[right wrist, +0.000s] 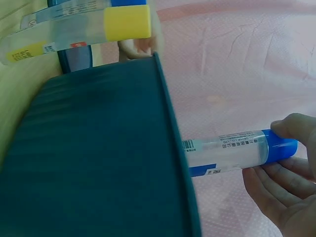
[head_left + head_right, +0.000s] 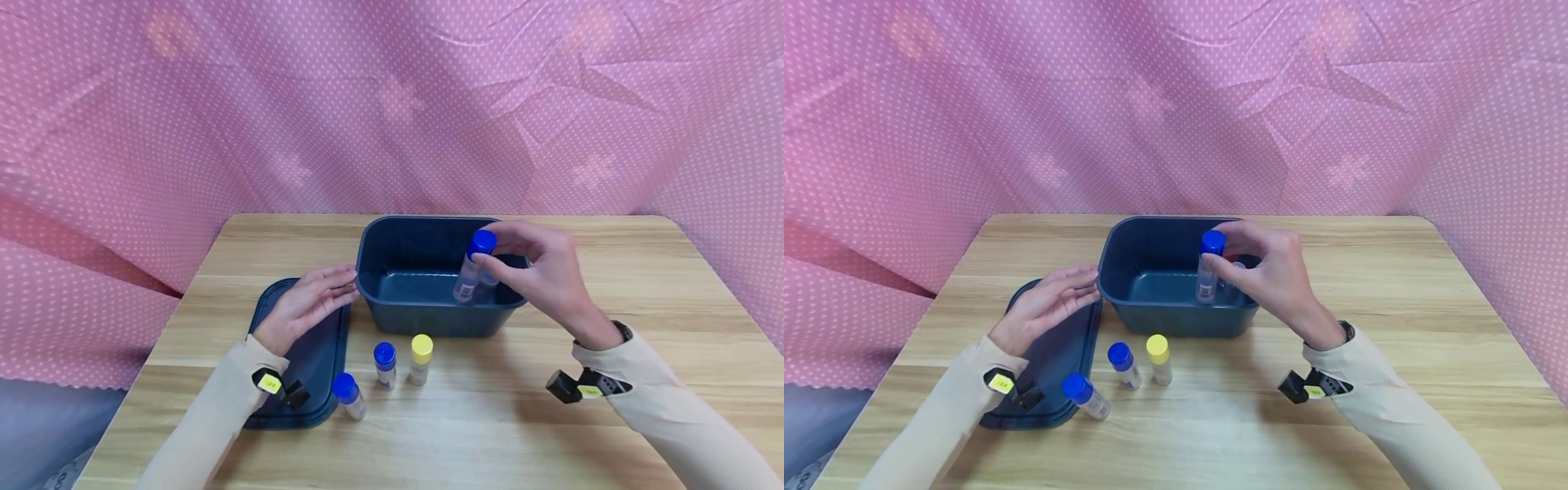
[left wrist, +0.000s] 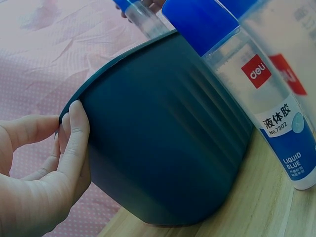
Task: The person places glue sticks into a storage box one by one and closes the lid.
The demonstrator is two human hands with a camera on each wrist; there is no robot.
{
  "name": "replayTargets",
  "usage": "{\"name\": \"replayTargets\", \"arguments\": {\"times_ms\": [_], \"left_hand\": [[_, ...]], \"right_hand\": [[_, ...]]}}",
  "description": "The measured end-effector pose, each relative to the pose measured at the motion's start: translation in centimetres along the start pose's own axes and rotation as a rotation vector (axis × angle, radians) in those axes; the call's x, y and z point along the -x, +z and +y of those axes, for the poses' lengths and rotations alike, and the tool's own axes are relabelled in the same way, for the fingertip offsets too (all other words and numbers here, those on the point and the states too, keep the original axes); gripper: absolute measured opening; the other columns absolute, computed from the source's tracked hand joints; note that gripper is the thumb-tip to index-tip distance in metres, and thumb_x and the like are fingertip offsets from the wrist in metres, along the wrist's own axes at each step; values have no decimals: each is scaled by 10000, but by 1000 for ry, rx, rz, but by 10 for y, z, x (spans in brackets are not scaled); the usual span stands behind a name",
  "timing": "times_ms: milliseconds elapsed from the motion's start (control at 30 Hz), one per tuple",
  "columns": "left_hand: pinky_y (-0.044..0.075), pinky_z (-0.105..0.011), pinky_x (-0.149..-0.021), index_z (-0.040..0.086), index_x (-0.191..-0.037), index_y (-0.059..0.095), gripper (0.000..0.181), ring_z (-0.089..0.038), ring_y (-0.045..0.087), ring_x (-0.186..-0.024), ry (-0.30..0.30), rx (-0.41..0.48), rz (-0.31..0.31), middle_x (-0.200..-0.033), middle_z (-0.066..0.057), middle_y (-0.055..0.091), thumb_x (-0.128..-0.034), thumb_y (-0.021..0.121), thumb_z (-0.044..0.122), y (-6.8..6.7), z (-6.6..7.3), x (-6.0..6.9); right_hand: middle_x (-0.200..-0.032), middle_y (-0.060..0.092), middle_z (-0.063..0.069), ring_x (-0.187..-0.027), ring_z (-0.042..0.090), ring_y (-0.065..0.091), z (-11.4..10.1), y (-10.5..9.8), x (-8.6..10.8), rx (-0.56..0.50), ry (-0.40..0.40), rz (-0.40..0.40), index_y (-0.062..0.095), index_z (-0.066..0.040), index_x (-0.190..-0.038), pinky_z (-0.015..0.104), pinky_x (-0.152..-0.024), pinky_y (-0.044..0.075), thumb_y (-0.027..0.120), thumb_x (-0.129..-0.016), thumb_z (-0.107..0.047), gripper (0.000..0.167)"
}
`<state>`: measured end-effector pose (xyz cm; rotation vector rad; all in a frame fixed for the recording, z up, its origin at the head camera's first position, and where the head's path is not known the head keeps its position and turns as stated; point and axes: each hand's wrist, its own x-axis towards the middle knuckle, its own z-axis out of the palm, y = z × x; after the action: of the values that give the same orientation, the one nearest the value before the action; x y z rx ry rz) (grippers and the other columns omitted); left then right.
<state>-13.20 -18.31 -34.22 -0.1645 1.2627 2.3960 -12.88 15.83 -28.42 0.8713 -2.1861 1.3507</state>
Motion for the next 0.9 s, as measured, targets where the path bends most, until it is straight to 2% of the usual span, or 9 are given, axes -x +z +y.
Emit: {"name": "replayTargets", "arguments": {"times_ms": [300,567,900], "left_hand": [[495,-340,-958,26,-1104,656,167,-197,652,-1009,0,4,-16,-1113,-107,654,-966,563,42,0,1,0],[489,-341,-966,23,-1134,628,182,-197,650,-1021,1,-14,-3,-1172,-125,625,-965,570,53,1,2,0],[481,-340,-978,19,-1163,602,202,-190,637,-1034,-2,-18,3,-1201,-126,598,-969,565,57,3,2,0]], "right_hand": [[-927,727,85,-785,65,691,12,11,-1,-7,109,-51,695,-14,-1030,209,-708,571,806,-756,-9,295],[-898,723,86,-737,65,685,23,18,-2,2,91,-75,693,-14,-1019,174,-652,560,808,-758,-18,285],[-900,723,92,-754,171,706,31,22,-3,32,140,-140,682,-18,-1024,203,-652,573,810,-761,-33,293]]}}
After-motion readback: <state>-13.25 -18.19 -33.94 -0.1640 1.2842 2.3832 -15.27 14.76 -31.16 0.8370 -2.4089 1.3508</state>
